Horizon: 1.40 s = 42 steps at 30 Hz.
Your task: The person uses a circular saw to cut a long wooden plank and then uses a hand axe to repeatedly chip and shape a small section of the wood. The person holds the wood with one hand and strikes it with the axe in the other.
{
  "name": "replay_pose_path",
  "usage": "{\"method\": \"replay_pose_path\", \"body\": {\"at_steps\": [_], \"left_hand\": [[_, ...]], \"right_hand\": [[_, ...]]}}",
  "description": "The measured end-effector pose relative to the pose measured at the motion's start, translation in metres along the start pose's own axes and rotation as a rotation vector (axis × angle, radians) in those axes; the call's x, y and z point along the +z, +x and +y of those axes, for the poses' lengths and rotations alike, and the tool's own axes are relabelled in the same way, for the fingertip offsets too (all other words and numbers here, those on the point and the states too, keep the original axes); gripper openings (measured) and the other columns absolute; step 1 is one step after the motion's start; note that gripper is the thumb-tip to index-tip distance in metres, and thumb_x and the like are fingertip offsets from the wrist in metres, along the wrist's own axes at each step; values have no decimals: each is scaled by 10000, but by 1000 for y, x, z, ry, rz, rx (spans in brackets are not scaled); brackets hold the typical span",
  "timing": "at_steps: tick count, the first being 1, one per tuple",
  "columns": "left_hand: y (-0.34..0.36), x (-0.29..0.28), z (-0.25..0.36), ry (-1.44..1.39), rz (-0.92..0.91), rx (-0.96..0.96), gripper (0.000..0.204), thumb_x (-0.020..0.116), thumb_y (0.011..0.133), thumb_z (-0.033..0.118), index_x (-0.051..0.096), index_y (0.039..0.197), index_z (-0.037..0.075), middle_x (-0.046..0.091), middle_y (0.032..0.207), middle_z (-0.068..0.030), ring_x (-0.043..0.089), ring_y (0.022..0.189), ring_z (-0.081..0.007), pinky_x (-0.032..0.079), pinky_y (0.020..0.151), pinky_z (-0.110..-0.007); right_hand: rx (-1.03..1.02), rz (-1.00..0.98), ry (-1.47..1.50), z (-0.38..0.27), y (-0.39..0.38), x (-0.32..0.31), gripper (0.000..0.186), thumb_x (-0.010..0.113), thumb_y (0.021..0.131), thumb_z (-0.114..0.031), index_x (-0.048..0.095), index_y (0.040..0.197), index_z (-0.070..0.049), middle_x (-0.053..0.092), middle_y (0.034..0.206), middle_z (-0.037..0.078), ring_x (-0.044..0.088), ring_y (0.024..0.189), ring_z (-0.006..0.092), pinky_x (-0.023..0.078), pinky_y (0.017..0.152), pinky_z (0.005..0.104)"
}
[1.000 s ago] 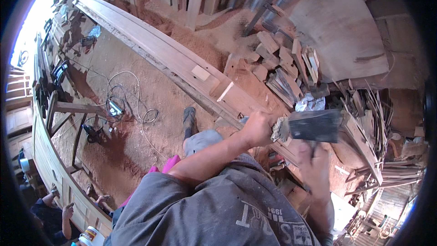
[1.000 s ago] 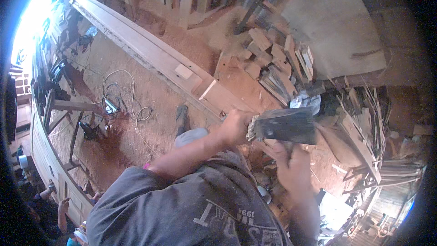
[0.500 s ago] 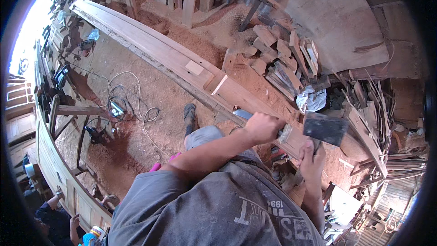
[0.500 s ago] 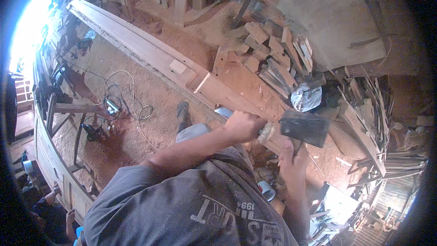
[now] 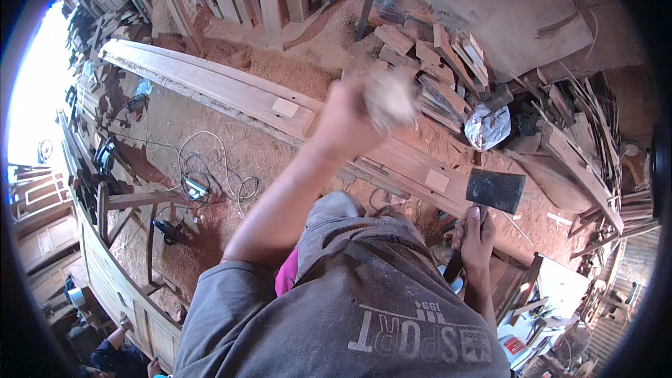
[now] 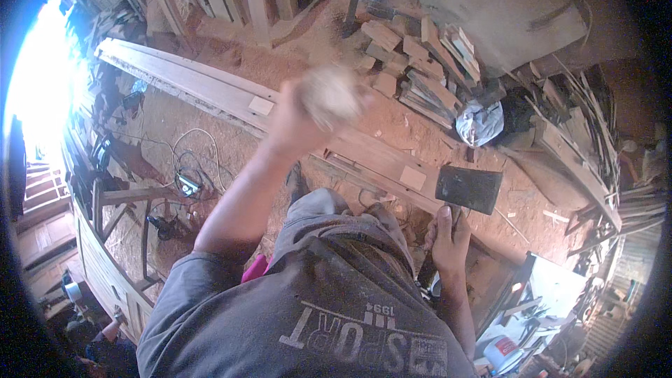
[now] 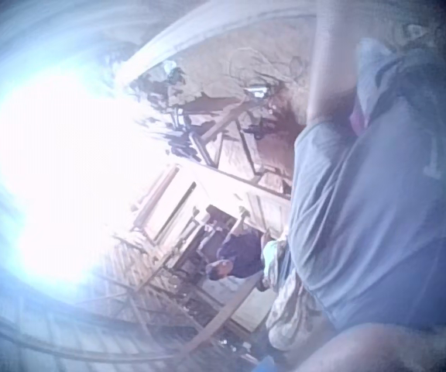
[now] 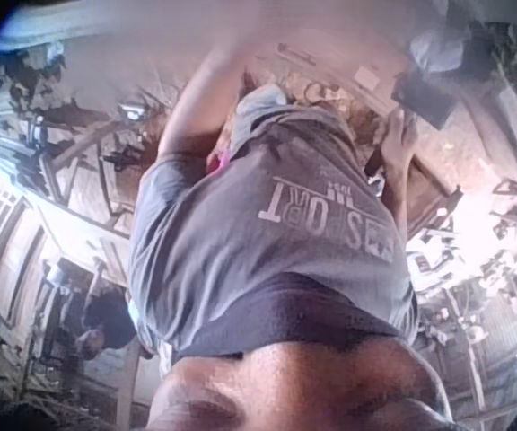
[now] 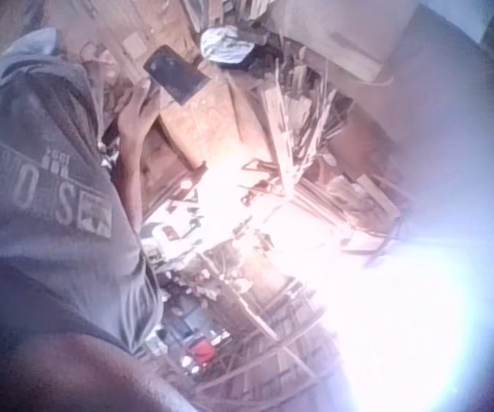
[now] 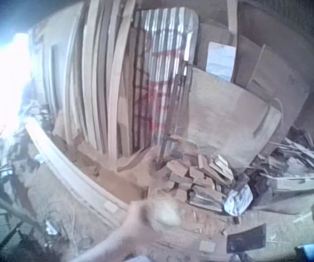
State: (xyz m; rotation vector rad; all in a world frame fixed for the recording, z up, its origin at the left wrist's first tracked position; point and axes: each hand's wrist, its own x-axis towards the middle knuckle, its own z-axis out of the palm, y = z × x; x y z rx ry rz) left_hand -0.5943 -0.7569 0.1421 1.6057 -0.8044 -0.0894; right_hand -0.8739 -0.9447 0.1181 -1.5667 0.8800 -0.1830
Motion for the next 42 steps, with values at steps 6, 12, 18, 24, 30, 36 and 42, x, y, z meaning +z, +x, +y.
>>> {"method": "replay_pose_path", "body": {"at_steps": [6,12,18,24,30,36,42], "left_hand": [[-28,-5,-35,-468,44,-388,230,737,923,113,661,1110,4,650,937,26,575,869,-53,487,761,-253],[-40,1,-32,-307,175,-355,191,753,928,136,665,1056,26,656,933,24,578,849,-52,490,748,-251],[-29,1,-50,-324,114,-284,278,838,869,228,645,950,45,641,849,34,559,772,-64,466,687,-264],[-24,12,-48,-376,-103,-354,333,885,790,142,599,950,85,602,771,31,535,651,-50,437,553,-247],[-22,7,-30,-243,-340,-433,504,890,782,390,697,1086,37,740,1013,-63,668,934,-150,527,871,-328],[-25,4,-31,-333,-404,-339,434,845,844,334,700,1121,33,746,1045,-81,681,967,-164,533,895,-346],[-26,3,-35,-319,-351,-313,439,841,837,381,689,1069,41,746,987,-78,693,919,-168,542,855,-328]], "right_hand": [[0,-31,-64,21,-1,5,354,472,1090,-388,509,950,-65,483,661,-3,430,488,73,367,442,244],[-27,-127,-73,27,-6,5,322,513,1077,-351,524,953,-54,480,665,-8,439,494,75,377,452,249],[-94,-171,-156,30,-3,10,333,523,1072,-362,524,927,-62,488,644,-12,473,503,80,385,454,256],[-32,-216,-180,14,-3,20,351,533,1067,-380,531,928,-57,498,651,-9,477,505,77,386,457,252],[25,-202,-246,-5,-2,23,353,541,1064,-358,559,981,-15,511,664,-1,499,521,86,409,469,256],[4,-195,-297,-27,5,30,394,533,1062,-400,545,966,-18,515,666,8,482,496,76,398,440,238],[-60,-216,-338,-43,12,42,406,517,1068,-411,553,983,-16,503,644,10,464,472,75,393,434,229]]}}
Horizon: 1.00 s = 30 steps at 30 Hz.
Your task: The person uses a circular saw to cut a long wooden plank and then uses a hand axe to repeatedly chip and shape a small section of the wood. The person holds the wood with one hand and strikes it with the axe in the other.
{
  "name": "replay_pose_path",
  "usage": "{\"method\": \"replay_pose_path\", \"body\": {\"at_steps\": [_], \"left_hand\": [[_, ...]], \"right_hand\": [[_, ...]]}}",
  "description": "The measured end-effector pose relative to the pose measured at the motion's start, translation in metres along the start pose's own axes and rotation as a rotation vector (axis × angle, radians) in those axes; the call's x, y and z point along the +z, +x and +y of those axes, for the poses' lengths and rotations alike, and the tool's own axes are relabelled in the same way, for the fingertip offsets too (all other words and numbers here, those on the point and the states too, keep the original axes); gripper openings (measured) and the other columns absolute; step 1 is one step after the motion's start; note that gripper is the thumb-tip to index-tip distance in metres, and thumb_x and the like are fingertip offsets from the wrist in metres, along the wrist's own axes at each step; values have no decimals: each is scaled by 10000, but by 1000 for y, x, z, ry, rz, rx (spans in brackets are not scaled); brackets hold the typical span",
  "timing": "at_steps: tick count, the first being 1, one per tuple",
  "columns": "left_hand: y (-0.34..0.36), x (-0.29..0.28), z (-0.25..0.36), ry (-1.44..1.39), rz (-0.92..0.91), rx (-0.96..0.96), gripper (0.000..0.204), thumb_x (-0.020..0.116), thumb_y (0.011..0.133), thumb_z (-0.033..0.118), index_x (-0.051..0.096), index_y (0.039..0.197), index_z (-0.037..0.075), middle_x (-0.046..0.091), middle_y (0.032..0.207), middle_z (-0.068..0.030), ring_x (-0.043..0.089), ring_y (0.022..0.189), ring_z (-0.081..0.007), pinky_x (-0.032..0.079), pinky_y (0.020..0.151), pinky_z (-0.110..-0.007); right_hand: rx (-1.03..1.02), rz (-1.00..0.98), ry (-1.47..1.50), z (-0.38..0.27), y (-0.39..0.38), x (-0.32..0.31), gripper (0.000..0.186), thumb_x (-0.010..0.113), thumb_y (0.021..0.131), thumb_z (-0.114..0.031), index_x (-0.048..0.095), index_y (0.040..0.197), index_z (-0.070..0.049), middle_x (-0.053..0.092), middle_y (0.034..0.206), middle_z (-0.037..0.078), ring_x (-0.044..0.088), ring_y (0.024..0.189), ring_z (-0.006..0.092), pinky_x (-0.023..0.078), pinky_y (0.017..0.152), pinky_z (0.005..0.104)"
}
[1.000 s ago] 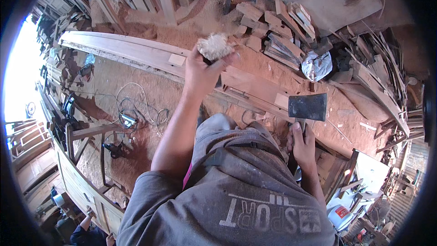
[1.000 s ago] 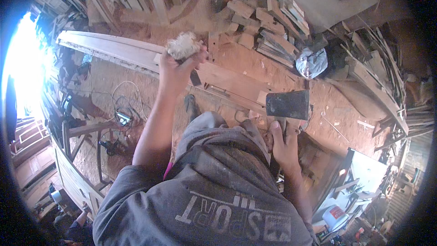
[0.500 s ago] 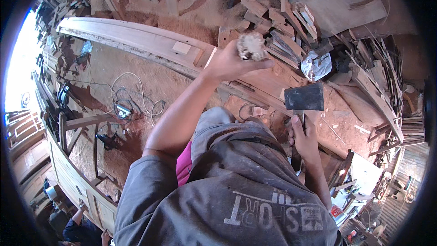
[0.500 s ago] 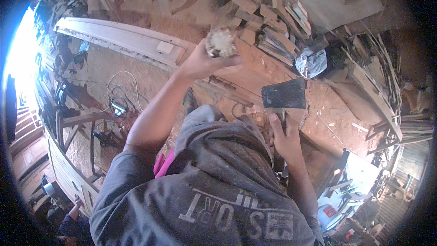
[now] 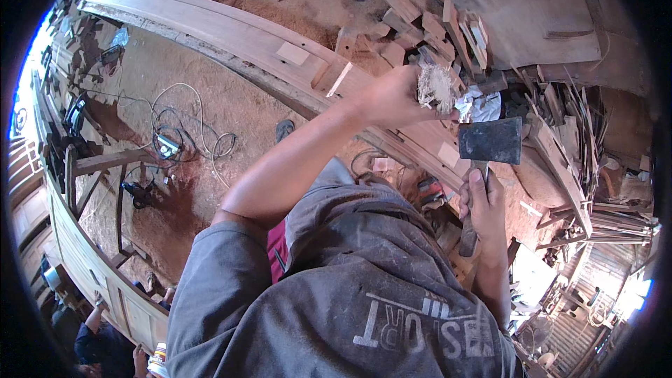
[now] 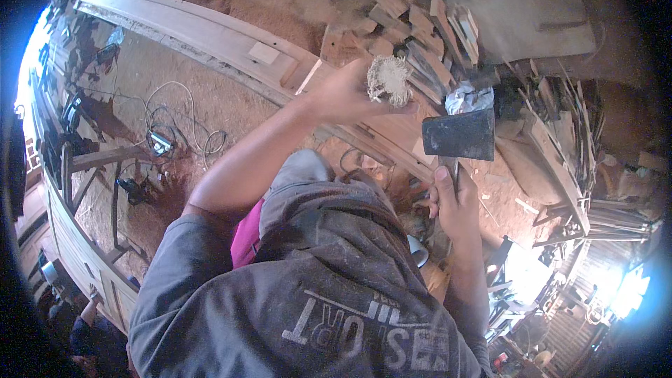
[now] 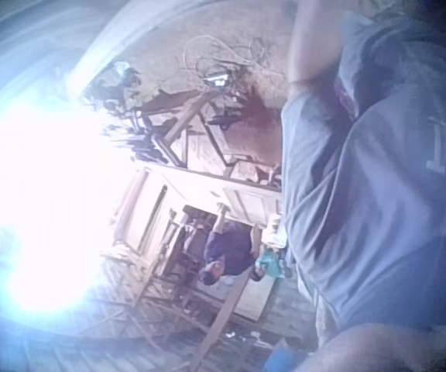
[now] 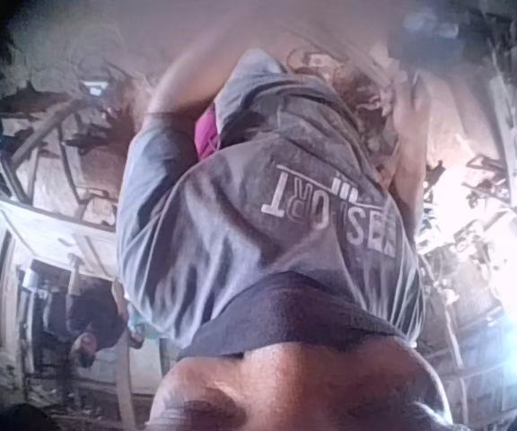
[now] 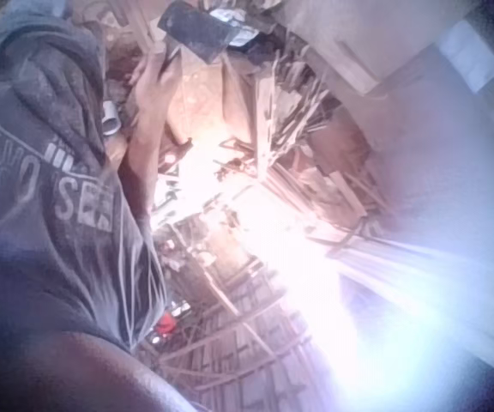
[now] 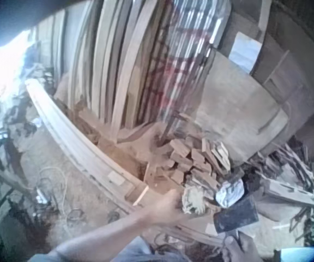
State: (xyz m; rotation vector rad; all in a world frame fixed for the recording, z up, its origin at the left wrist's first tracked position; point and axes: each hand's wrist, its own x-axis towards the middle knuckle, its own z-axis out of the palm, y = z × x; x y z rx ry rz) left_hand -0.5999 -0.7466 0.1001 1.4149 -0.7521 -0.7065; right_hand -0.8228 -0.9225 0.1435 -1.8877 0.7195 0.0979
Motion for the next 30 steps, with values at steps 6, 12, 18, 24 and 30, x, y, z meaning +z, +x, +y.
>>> {"method": "replay_pose_path", "body": {"at_steps": [6,12,18,24,30], "left_hand": [[8,2,-24,88,2,126,354,820,861,312,702,1054,40,739,979,-122,703,903,-214,541,818,-370],[11,4,-31,136,30,249,352,806,884,333,672,995,27,706,875,-115,677,804,-207,535,752,-382],[18,16,-36,220,5,168,348,789,899,360,676,980,41,706,881,-98,672,810,-196,536,755,-367],[14,3,-11,151,9,42,391,800,884,385,664,1043,55,717,911,-94,676,827,-189,546,775,-366],[17,12,-30,163,47,140,360,791,894,352,660,1043,51,716,906,-106,675,813,-196,549,772,-376]], "right_hand": [[-107,-20,-55,-22,6,-8,404,509,1072,-407,563,1027,-10,517,673,14,474,501,70,400,457,221],[-360,80,84,-84,14,-25,444,465,1078,-449,562,1083,-16,522,687,34,480,542,104,396,508,246],[-812,80,429,-147,9,-54,631,447,1007,-645,487,1189,-42,519,723,68,507,565,182,436,517,326],[-785,102,377,-138,23,-46,646,470,999,-640,480,1183,-21,513,709,80,475,522,173,426,502,314],[-727,112,251,-127,26,-31,608,553,1003,-555,516,1139,37,536,732,106,500,553,149,396,479,255]]}}
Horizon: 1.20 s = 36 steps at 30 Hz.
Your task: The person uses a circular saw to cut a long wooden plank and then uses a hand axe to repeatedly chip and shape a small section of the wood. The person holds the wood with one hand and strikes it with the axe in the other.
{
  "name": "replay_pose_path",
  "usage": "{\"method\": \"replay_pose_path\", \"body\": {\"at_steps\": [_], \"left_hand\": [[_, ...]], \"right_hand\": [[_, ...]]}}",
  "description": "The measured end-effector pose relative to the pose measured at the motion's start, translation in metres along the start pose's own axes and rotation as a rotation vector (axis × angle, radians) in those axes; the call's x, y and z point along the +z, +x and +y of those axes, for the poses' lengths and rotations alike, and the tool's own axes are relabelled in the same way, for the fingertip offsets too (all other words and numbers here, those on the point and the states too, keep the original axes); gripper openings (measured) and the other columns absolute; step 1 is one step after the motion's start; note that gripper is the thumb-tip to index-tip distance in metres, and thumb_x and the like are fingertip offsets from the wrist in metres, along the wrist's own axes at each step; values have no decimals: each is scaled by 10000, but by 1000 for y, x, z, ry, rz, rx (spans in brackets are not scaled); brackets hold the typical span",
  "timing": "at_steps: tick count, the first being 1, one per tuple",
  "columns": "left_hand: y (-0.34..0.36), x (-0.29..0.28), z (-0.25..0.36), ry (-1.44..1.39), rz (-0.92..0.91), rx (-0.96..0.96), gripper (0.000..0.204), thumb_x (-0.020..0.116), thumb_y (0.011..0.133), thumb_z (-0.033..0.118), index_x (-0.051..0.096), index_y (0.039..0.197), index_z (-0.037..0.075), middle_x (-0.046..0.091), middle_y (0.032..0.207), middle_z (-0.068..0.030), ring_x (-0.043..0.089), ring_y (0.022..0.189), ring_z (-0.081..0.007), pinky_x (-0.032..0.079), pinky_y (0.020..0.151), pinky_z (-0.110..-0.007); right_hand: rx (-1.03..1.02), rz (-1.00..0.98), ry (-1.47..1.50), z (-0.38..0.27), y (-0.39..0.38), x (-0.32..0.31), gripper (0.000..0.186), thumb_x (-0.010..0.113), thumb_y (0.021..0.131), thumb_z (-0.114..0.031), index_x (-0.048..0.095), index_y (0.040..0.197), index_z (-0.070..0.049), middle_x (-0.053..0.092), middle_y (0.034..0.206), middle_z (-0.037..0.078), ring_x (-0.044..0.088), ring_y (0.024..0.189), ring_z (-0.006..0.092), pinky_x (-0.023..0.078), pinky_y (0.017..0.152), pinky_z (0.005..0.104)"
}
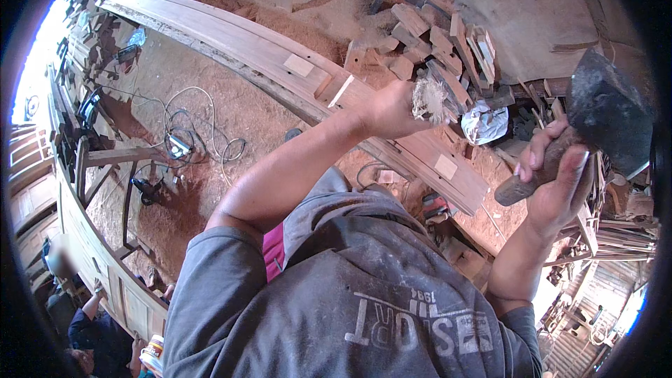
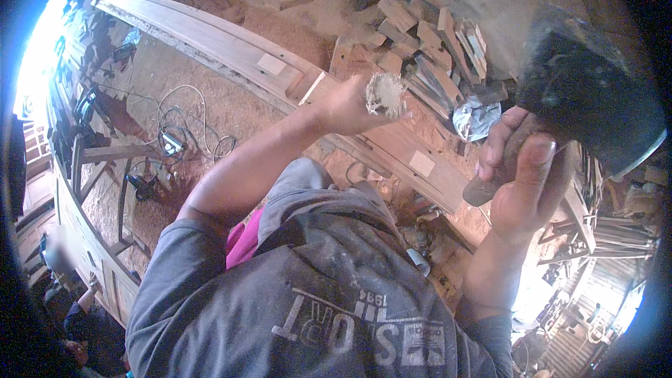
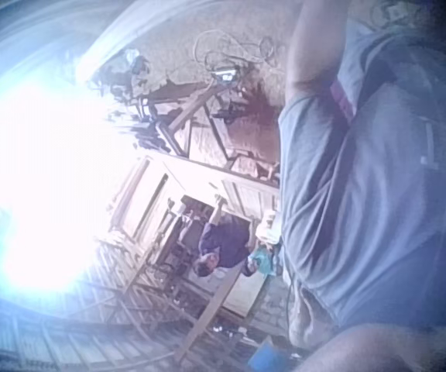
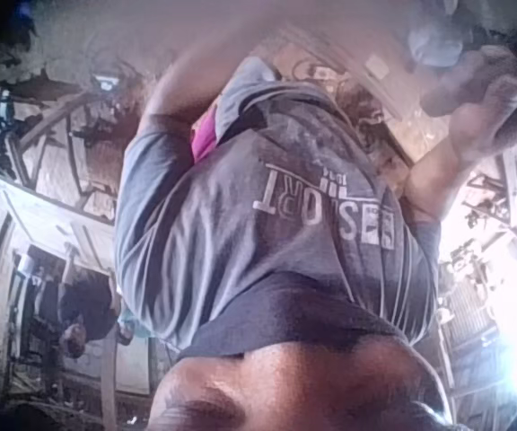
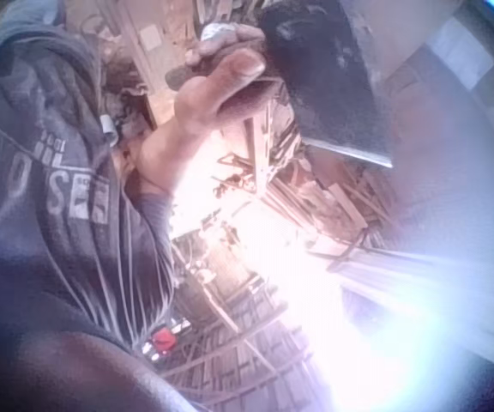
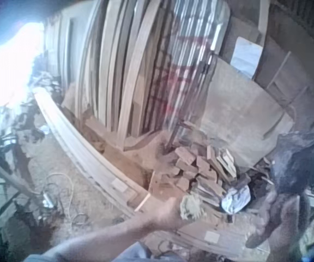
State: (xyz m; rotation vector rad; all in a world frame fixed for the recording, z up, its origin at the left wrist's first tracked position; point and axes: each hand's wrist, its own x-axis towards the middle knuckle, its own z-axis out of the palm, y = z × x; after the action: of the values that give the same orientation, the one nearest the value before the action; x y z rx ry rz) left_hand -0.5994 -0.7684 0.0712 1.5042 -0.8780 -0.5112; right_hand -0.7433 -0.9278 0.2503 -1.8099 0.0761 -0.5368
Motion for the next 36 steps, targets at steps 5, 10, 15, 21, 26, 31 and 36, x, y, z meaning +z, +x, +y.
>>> {"method": "replay_pose_path", "body": {"at_steps": [5,10,15,21,26,31,36], "left_hand": [[2,1,-4,104,-77,43,337,778,902,305,648,1062,39,714,905,-123,680,805,-217,542,756,-391],[6,0,-10,99,-42,248,314,775,900,268,636,1051,29,702,886,-126,661,783,-251,535,746,-395],[-2,-8,-6,111,-40,63,306,749,916,318,620,958,43,659,818,-121,635,752,-283,522,710,-399],[-21,-15,-28,116,-10,47,268,774,886,347,677,970,112,694,867,-60,669,804,-210,554,744,-392],[-17,15,-54,-87,-15,273,221,738,868,127,667,1062,48,707,1022,-88,666,924,-208,540,839,-382],[-21,2,-61,-103,-11,224,193,709,851,91,663,1028,33,678,996,-109,656,926,-226,532,822,-391],[-37,-6,-40,-114,113,242,248,770,805,106,673,1028,57,696,1048,-86,664,962,-203,527,848,-366]], "right_hand": [[23,-116,-59,17,-7,6,489,519,1051,-455,542,1142,25,539,751,82,505,582,133,414,515,240],[27,-255,-632,64,-20,13,497,562,1030,-475,618,1055,18,606,736,123,604,646,228,479,604,361],[393,-332,-624,53,-10,-4,479,566,1032,-461,644,1087,8,657,809,162,652,716,312,519,695,408],[32,65,218,-4,21,-26,461,472,1065,-471,625,1091,-37,549,720,40,515,624,136,463,622,304],[-135,-319,-730,55,-22,21,398,548,1028,-462,630,889,-98,572,724,73,531,621,203,467,650,382],[263,-318,-548,36,14,-11,556,508,1017,-570,648,1045,-32,527,699,4,518,554,149,425,500,339],[-44,68,122,6,20,-26,517,525,1009,-525,626,1102,-27,547,767,84,533,636,224,435,576,361]]}}
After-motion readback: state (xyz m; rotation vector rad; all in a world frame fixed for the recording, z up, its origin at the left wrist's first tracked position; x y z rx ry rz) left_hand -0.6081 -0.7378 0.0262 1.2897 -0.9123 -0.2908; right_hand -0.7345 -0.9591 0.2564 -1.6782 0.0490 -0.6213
